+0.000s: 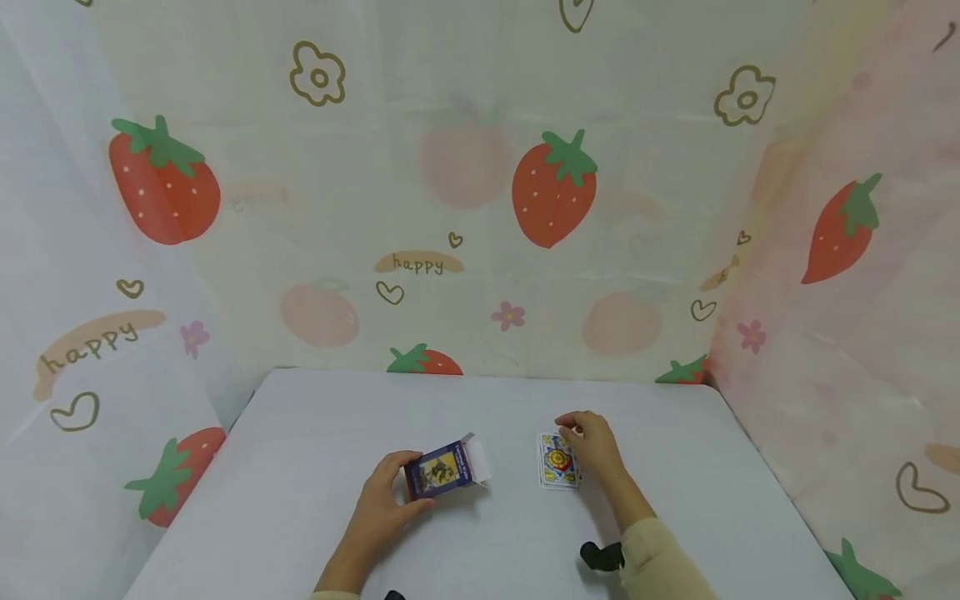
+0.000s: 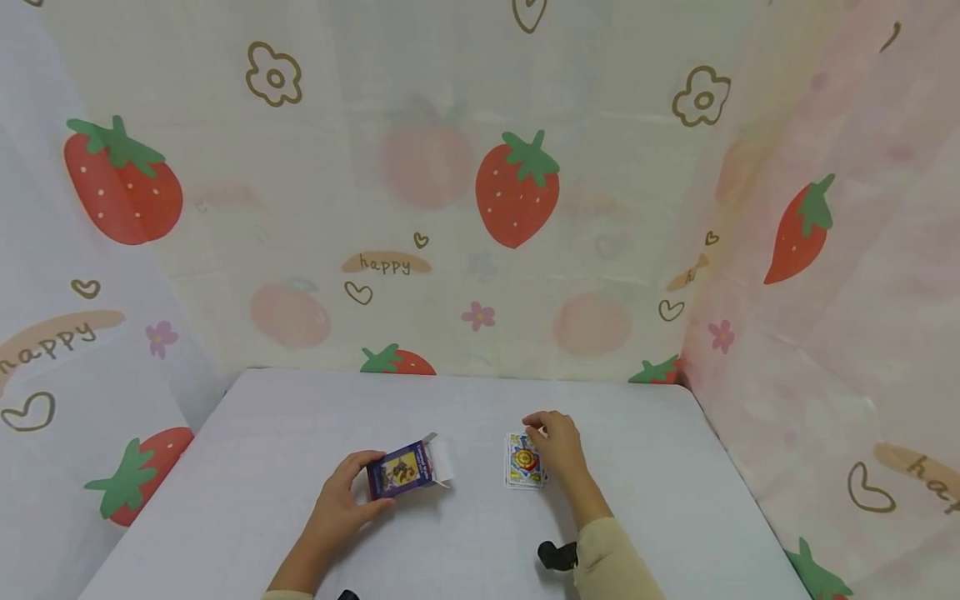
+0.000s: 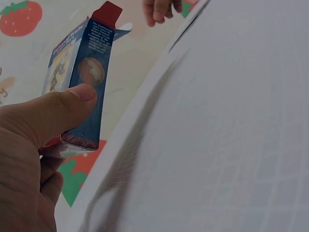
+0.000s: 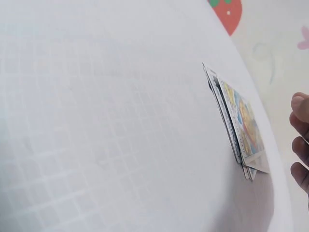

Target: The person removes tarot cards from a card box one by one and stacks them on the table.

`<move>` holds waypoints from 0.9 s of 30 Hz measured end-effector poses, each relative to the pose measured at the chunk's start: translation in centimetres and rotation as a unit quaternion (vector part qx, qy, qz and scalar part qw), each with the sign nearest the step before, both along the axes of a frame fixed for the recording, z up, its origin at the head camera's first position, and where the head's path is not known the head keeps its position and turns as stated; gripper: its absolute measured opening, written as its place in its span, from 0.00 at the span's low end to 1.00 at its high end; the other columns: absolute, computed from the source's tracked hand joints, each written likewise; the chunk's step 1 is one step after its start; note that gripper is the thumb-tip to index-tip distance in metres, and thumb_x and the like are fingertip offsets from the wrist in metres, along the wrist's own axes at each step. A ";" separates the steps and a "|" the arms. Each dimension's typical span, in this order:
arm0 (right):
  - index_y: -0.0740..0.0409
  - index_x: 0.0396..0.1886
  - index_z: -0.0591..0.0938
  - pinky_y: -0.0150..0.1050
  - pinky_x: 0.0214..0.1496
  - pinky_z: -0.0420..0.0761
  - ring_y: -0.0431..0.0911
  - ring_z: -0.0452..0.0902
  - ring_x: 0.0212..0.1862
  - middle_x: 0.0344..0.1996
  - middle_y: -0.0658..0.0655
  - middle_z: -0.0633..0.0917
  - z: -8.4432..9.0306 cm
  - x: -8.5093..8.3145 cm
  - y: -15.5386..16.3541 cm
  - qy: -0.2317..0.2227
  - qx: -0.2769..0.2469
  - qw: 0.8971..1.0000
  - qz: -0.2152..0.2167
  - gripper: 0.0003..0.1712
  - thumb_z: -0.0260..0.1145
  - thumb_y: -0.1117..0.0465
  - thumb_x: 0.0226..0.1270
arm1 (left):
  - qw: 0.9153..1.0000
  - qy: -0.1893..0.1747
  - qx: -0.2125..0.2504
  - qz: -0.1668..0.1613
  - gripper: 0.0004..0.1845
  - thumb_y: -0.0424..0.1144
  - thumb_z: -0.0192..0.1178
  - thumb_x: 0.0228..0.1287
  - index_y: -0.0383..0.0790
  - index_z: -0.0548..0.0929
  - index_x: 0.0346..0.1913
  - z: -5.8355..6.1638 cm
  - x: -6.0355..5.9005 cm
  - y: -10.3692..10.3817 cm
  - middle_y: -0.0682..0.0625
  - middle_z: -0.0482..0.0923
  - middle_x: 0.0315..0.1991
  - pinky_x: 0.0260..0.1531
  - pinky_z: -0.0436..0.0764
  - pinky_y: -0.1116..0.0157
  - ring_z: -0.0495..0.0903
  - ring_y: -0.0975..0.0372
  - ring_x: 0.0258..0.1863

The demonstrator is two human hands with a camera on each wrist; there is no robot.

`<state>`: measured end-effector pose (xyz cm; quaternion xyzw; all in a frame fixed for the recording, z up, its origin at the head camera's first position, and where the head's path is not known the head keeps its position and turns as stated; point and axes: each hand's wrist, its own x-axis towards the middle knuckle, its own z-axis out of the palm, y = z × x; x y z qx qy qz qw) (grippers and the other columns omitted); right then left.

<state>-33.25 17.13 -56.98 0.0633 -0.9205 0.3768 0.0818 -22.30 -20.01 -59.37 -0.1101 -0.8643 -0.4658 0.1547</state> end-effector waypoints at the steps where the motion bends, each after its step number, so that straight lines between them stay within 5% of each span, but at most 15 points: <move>1: 0.55 0.48 0.88 0.48 0.53 0.80 0.50 0.77 0.49 0.40 0.52 0.86 0.0 0.1 -0.1 0.003 -0.002 1.000 0.000 0.09 0.67 0.62 0.72 | 1.000 -0.002 0.001 0.000 0.40 0.39 0.84 0.42 0.50 0.78 0.63 0.0 0.0 0.0 0.51 0.78 0.64 0.73 0.70 0.47 0.75 0.51 0.68; 11: 0.55 0.45 0.88 0.44 0.51 0.78 0.47 0.77 0.46 0.40 0.51 0.87 0.5 2.2 -1.5 0.035 -0.044 0.998 0.002 0.07 0.69 0.64 0.70 | 1.000 0.009 -0.004 0.003 0.41 0.38 0.84 0.41 0.50 0.78 0.62 -0.2 -0.1 -0.1 0.51 0.78 0.63 0.72 0.71 0.45 0.75 0.50 0.68; 27: 0.52 0.45 0.88 0.37 0.47 0.81 0.43 0.78 0.45 0.39 0.47 0.87 -0.4 4.4 -4.1 0.023 -0.100 0.994 0.031 0.06 0.70 0.61 0.70 | 1.000 0.016 0.002 -0.004 0.42 0.39 0.85 0.40 0.51 0.78 0.63 -0.6 -0.2 -0.2 0.52 0.78 0.64 0.72 0.71 0.45 0.75 0.50 0.68</move>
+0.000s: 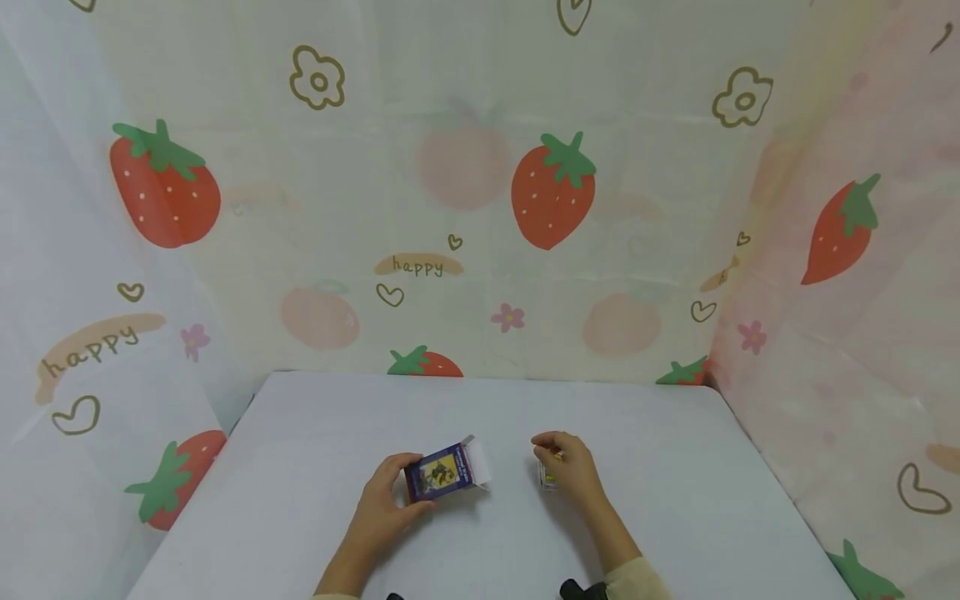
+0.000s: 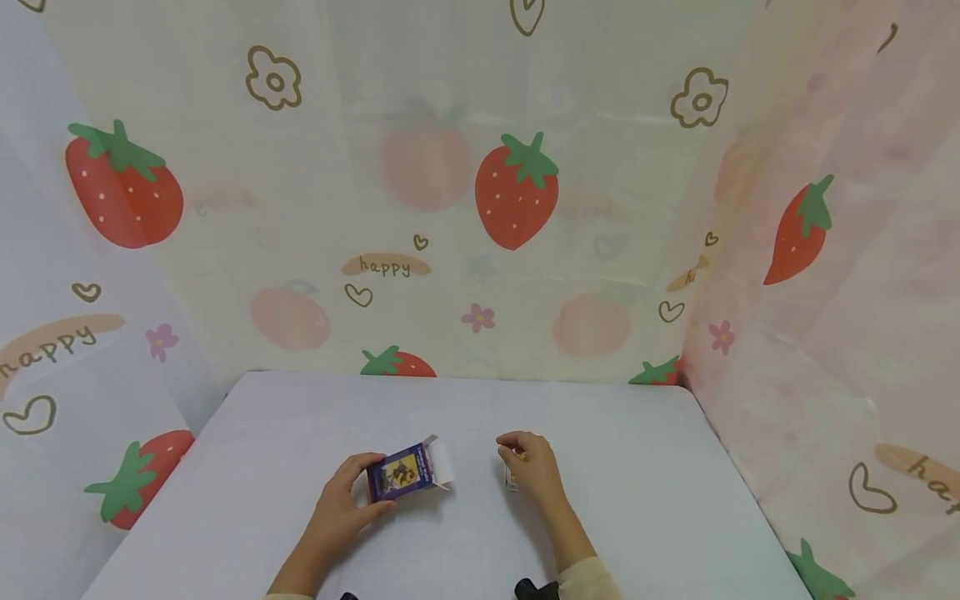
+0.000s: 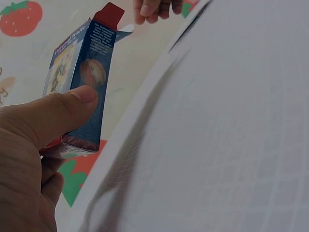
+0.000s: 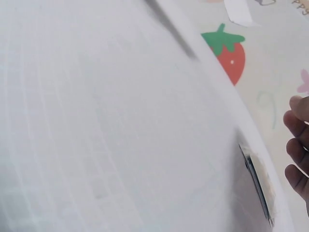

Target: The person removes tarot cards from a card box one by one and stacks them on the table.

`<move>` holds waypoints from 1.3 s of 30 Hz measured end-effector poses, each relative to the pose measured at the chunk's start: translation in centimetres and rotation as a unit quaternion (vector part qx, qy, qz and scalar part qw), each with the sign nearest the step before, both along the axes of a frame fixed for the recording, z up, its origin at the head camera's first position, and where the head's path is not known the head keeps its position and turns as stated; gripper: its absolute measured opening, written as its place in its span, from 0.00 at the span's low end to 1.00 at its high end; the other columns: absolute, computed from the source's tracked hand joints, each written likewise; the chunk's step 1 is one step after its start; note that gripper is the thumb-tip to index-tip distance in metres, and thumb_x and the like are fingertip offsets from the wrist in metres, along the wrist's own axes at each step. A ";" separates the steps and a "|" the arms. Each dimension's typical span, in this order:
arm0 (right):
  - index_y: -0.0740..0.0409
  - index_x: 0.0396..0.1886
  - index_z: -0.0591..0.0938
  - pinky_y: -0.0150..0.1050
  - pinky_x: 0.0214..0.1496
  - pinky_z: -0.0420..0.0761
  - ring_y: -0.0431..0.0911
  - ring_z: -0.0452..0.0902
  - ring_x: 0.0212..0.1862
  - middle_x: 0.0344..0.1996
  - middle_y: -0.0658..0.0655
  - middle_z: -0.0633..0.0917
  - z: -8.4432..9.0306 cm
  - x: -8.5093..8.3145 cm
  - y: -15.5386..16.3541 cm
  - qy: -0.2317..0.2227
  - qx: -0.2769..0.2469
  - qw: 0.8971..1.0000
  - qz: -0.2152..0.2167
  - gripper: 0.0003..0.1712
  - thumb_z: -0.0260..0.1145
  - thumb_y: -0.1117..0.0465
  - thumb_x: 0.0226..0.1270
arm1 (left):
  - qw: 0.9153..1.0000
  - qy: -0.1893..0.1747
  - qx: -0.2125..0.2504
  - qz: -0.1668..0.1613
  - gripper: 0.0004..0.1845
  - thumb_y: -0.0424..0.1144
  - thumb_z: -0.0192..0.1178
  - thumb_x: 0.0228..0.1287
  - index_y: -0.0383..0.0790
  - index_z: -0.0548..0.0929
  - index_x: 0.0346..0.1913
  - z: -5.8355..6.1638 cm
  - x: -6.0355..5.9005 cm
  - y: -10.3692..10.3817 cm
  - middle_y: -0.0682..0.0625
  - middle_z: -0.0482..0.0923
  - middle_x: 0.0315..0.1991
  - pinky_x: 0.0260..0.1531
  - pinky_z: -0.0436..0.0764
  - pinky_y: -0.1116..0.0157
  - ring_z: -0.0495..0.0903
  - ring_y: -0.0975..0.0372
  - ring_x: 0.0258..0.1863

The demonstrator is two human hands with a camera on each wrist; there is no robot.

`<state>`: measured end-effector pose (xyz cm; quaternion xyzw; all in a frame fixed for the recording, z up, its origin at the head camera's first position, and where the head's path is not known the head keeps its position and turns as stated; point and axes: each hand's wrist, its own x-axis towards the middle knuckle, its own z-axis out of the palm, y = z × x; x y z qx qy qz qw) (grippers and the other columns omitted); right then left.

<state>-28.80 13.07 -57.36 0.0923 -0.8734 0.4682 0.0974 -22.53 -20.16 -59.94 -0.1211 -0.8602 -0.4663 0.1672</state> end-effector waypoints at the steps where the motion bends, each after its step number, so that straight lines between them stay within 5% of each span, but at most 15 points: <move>1: 0.51 0.45 0.88 0.36 0.47 0.81 0.43 0.79 0.45 0.39 0.47 0.87 0.0 0.2 -0.2 -0.004 -0.002 1.000 0.001 0.06 0.70 0.61 0.70 | 1.000 0.002 -0.001 0.000 0.42 0.39 0.85 0.40 0.51 0.78 0.63 0.0 0.0 0.0 0.52 0.78 0.64 0.71 0.72 0.44 0.75 0.49 0.68; 22: 0.50 0.42 0.89 0.30 0.40 0.75 0.36 0.79 0.38 0.34 0.45 0.89 -0.3 2.5 -3.8 0.059 -0.041 0.997 0.027 0.07 0.72 0.63 0.66 | 1.000 -0.004 -0.012 0.001 0.41 0.38 0.84 0.40 0.50 0.78 0.63 0.2 0.0 0.2 0.51 0.78 0.63 0.70 0.72 0.45 0.76 0.49 0.67; 39: 0.48 0.41 0.89 0.29 0.41 0.77 0.38 0.77 0.39 0.35 0.44 0.87 -0.2 4.6 -6.4 0.000 -0.055 0.998 0.040 0.05 0.73 0.55 0.67 | 0.999 -0.031 -0.017 -0.001 0.41 0.38 0.84 0.41 0.50 0.78 0.63 0.4 0.1 0.3 0.53 0.78 0.63 0.74 0.70 0.50 0.75 0.53 0.68</move>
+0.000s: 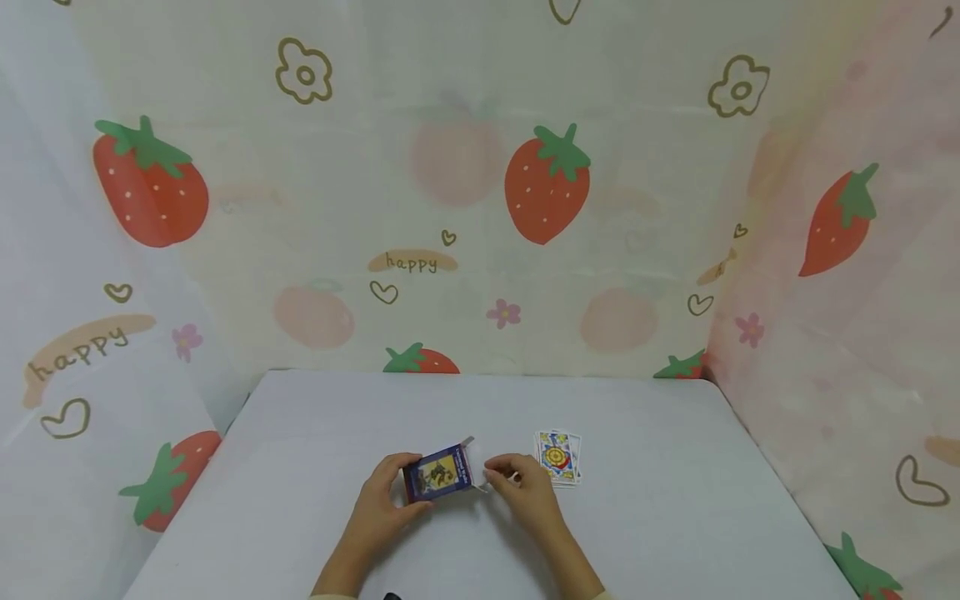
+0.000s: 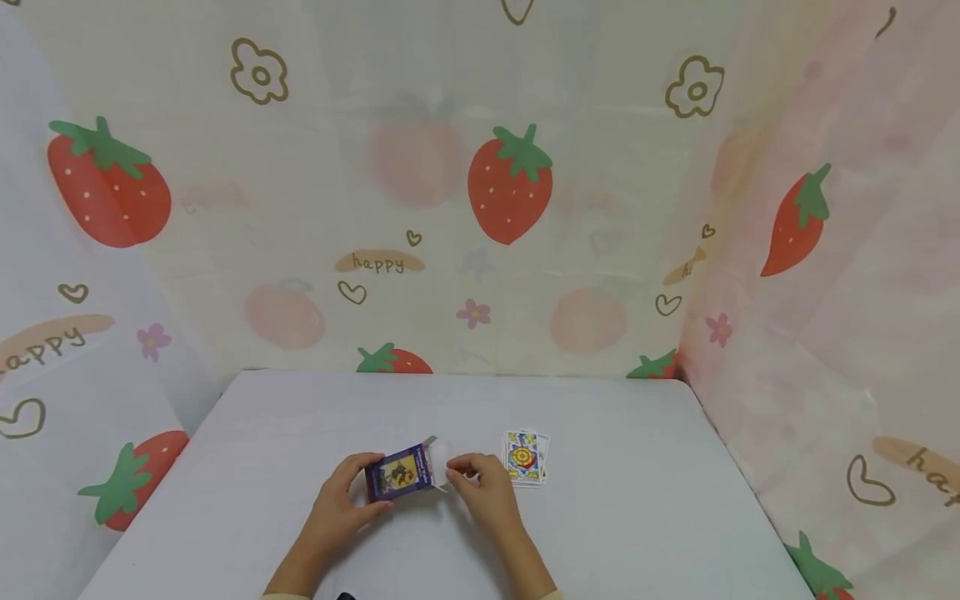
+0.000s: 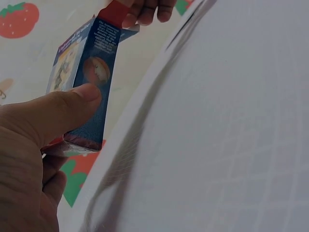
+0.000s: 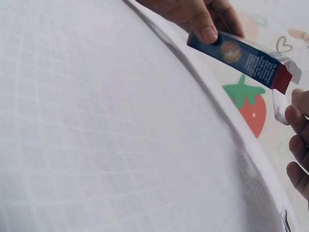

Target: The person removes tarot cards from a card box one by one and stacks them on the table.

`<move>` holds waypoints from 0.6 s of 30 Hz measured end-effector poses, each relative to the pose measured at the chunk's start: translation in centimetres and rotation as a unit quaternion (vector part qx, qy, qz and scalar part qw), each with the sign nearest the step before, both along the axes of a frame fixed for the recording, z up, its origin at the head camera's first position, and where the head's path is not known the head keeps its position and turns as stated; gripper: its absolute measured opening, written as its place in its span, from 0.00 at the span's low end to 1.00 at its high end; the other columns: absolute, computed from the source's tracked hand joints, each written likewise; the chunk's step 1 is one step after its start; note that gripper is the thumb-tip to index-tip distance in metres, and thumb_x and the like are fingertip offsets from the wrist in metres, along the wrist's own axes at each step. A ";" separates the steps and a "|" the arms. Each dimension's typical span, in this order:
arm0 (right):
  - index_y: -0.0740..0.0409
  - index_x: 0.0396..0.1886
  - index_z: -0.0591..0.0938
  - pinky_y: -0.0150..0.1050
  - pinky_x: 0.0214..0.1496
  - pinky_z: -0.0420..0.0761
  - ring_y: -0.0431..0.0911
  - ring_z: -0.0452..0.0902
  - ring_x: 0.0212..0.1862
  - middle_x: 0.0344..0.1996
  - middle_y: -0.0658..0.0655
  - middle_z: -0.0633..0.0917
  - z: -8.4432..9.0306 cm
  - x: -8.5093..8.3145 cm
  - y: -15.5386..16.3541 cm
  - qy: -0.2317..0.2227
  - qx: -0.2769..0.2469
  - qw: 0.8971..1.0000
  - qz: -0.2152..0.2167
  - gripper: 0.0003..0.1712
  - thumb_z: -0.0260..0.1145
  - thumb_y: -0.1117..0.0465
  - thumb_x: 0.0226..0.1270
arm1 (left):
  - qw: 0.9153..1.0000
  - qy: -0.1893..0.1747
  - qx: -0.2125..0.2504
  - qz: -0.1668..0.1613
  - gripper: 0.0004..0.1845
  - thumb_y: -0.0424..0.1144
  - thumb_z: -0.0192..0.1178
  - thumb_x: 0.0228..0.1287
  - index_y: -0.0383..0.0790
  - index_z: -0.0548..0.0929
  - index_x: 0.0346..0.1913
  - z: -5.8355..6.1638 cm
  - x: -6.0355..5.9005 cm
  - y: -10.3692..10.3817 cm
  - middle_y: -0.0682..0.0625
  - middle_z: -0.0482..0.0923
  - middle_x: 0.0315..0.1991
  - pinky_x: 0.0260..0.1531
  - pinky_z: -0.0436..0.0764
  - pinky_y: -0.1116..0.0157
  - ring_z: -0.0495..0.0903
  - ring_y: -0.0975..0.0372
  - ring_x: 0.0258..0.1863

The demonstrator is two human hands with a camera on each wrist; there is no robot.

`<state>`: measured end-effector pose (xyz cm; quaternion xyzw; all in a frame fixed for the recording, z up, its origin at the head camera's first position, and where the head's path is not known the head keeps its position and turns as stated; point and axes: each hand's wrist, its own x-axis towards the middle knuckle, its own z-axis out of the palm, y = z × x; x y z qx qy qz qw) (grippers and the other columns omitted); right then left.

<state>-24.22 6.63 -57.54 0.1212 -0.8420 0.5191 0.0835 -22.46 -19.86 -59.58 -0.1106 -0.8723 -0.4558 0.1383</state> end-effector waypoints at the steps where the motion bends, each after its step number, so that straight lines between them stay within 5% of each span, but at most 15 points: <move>1: 0.47 0.41 0.89 0.29 0.42 0.77 0.38 0.77 0.40 0.35 0.43 0.86 0.0 0.1 0.0 -0.005 -0.001 1.000 -0.001 0.06 0.73 0.55 0.67 | 1.000 -0.001 -0.002 0.000 0.41 0.38 0.84 0.41 0.51 0.78 0.63 0.0 0.0 0.0 0.53 0.78 0.63 0.74 0.70 0.50 0.75 0.53 0.68; 18: 0.45 0.41 0.90 0.31 0.45 0.77 0.38 0.77 0.41 0.35 0.41 0.87 -1.1 0.5 -0.2 0.022 0.005 1.000 0.001 0.07 0.74 0.53 0.64 | 0.998 0.050 -0.016 -0.017 0.42 0.35 0.85 0.37 0.47 0.80 0.62 -0.5 -0.3 0.5 0.56 0.80 0.61 0.69 0.75 0.51 0.78 0.55 0.64</move>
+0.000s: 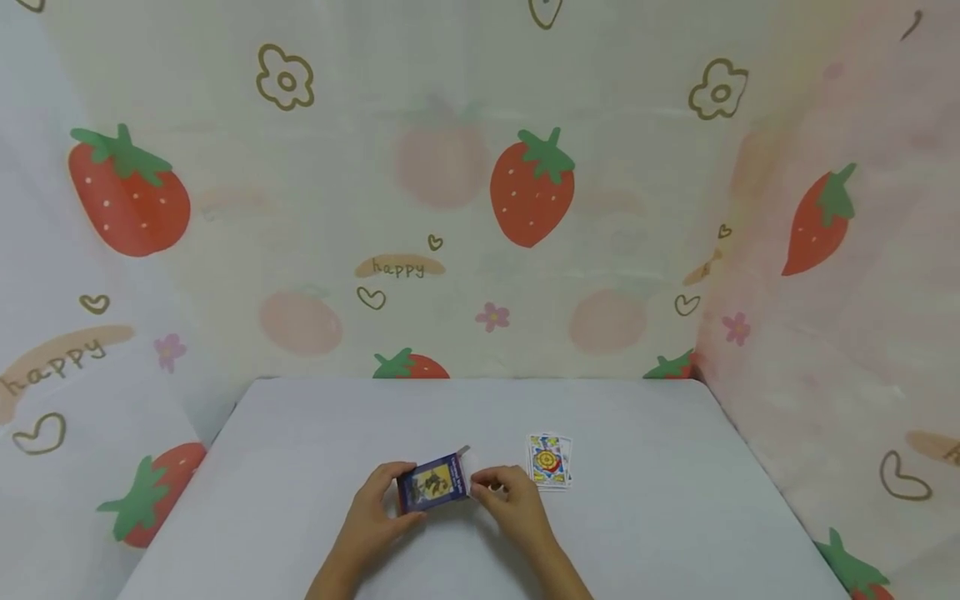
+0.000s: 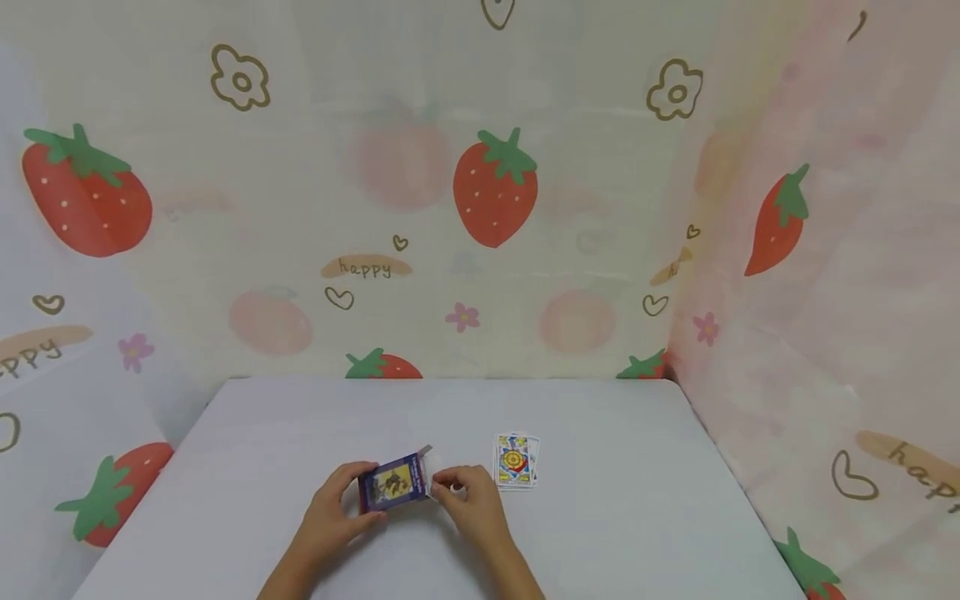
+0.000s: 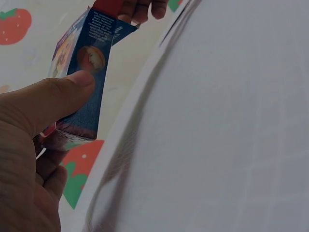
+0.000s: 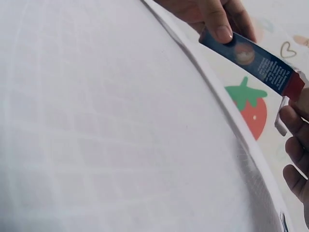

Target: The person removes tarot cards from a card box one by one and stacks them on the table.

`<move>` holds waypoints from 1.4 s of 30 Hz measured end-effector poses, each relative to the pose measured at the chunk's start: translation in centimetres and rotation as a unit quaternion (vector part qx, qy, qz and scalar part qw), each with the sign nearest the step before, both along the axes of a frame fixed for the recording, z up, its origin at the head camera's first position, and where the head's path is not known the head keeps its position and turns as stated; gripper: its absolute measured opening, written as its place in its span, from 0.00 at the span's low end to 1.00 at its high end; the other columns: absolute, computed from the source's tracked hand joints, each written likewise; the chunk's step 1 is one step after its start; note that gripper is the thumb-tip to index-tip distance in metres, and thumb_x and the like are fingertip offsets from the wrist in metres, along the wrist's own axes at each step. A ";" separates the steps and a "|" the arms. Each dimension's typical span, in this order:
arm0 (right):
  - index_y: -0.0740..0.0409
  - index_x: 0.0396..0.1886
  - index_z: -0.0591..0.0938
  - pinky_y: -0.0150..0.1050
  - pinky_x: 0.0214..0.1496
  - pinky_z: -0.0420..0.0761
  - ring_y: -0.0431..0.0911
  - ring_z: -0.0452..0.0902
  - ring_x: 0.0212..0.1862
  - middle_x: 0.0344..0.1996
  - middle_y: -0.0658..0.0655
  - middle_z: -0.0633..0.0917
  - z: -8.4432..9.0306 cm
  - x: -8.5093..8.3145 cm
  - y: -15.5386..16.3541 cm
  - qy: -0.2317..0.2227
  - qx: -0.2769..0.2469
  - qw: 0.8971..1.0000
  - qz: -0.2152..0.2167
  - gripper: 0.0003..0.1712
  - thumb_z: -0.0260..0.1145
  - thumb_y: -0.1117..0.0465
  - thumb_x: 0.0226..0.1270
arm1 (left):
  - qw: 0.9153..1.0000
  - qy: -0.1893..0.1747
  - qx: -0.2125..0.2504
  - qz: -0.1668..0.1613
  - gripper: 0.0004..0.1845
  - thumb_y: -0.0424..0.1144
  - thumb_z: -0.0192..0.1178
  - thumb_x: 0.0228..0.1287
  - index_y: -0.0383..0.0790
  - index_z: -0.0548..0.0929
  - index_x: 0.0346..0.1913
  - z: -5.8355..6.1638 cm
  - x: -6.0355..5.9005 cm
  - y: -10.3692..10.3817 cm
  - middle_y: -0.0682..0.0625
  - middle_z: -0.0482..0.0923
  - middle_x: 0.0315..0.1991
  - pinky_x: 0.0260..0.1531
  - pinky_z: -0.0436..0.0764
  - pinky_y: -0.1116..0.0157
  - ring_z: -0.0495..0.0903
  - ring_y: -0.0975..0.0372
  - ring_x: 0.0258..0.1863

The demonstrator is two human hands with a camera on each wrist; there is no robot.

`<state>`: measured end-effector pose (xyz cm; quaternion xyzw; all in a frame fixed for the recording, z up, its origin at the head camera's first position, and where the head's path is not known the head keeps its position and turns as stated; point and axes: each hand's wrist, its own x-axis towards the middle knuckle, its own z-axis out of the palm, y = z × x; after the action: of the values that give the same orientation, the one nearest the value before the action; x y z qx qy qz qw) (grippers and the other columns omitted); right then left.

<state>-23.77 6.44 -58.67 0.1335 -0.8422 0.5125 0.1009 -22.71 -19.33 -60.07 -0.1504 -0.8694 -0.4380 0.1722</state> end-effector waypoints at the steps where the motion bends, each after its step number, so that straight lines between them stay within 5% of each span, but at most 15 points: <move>1: 0.45 0.41 0.90 0.31 0.45 0.77 0.38 0.77 0.41 0.35 0.41 0.87 0.0 0.0 0.0 0.001 0.002 1.000 0.000 0.07 0.74 0.53 0.64 | 1.000 -0.001 0.000 0.000 0.42 0.35 0.85 0.37 0.47 0.80 0.62 0.0 0.0 0.0 0.56 0.80 0.61 0.69 0.75 0.52 0.78 0.55 0.64; 22: 0.46 0.38 0.90 0.28 0.37 0.74 0.37 0.74 0.37 0.31 0.41 0.84 0.3 0.6 -0.4 -0.049 0.009 0.999 -0.016 0.07 0.76 0.52 0.63 | 0.998 -0.052 0.019 -0.012 0.42 0.34 0.85 0.39 0.48 0.80 0.64 0.5 0.3 0.3 0.59 0.79 0.63 0.71 0.73 0.51 0.76 0.58 0.67; 42: 0.48 0.39 0.90 0.28 0.36 0.76 0.36 0.74 0.35 0.29 0.40 0.84 0.1 0.4 0.0 -0.037 0.019 0.999 -0.026 0.07 0.76 0.55 0.61 | 0.999 -0.041 0.018 -0.014 0.41 0.35 0.85 0.39 0.52 0.81 0.62 0.7 0.3 0.1 0.61 0.79 0.61 0.70 0.75 0.53 0.77 0.60 0.66</move>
<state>-23.34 6.41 -58.61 0.0944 -0.8582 0.4980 0.0810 -22.39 -19.25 -59.38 -0.1418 -0.8655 -0.4617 0.1331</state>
